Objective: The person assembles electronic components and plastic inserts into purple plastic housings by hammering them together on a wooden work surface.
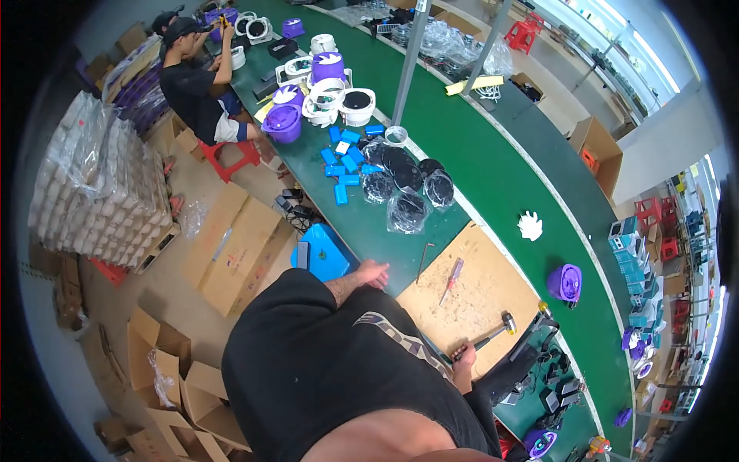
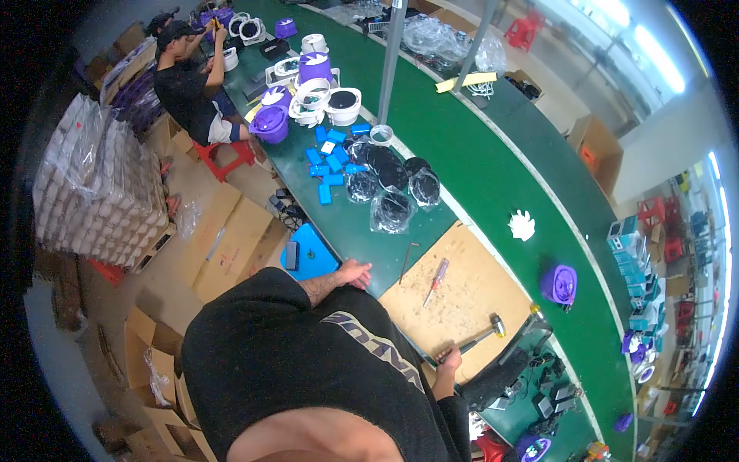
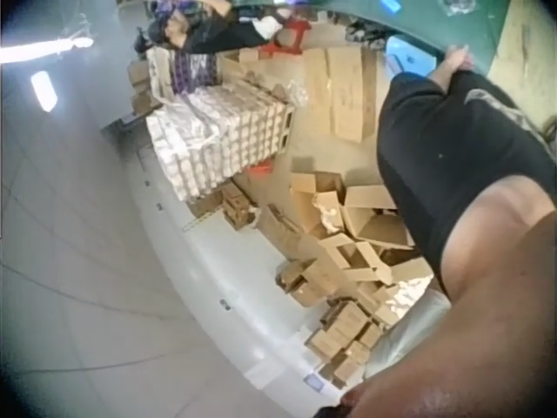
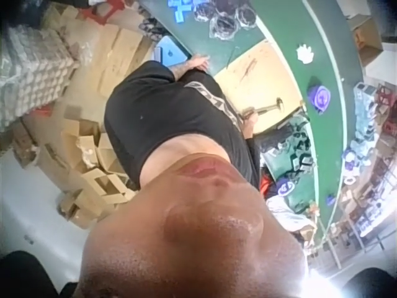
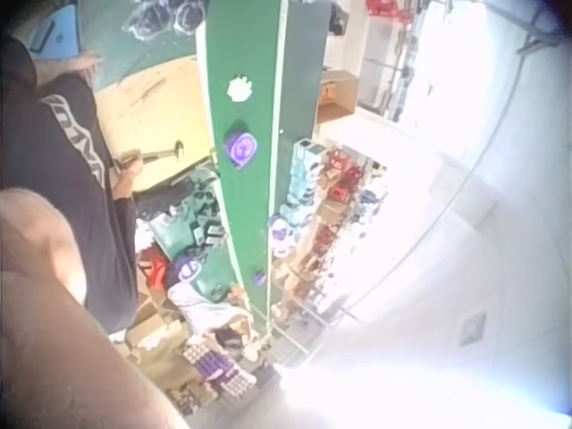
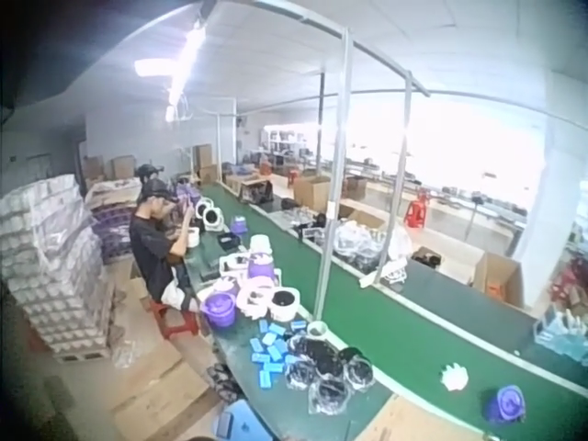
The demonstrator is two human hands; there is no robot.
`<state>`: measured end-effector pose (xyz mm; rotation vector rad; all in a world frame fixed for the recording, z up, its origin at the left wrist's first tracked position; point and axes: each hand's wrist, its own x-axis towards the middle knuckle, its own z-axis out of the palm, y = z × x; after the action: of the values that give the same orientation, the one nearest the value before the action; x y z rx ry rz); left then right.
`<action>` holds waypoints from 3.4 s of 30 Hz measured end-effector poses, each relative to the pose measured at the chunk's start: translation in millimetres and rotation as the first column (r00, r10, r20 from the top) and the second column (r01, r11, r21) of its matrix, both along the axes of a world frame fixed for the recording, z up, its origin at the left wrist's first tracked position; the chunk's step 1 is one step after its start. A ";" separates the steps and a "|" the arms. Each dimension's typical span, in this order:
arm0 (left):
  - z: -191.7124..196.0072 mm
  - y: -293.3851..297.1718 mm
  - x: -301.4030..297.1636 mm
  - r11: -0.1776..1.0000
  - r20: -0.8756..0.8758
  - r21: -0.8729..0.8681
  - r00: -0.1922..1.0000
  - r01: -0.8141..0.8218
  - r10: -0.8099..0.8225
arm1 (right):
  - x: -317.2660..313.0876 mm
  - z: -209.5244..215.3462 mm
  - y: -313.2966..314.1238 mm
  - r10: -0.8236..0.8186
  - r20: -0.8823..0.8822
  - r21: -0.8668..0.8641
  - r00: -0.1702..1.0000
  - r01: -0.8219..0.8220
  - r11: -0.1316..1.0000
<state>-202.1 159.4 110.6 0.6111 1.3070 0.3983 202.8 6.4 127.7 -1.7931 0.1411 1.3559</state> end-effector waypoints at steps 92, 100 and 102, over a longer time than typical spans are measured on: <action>-6.9 -5.4 5.6 0.983 0.055 0.132 0.991 -0.127 0.121 | -4.6 7.0 -1.5 -0.007 0.007 0.002 1.000 0.007 1.000; -8.8 -5.3 6.4 0.982 0.066 0.128 0.989 -0.136 0.128 | -2.5 4.2 -2.0 -0.007 0.002 -0.002 1.000 0.007 1.000; -8.9 -5.8 6.3 0.981 0.065 0.134 0.989 -0.139 0.131 | -3.0 3.8 -1.8 -0.015 0.009 -0.008 1.000 0.015 1.000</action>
<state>-195.8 153.6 101.7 0.6241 1.2782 0.6179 199.7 4.6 131.5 -1.8016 0.1549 1.3386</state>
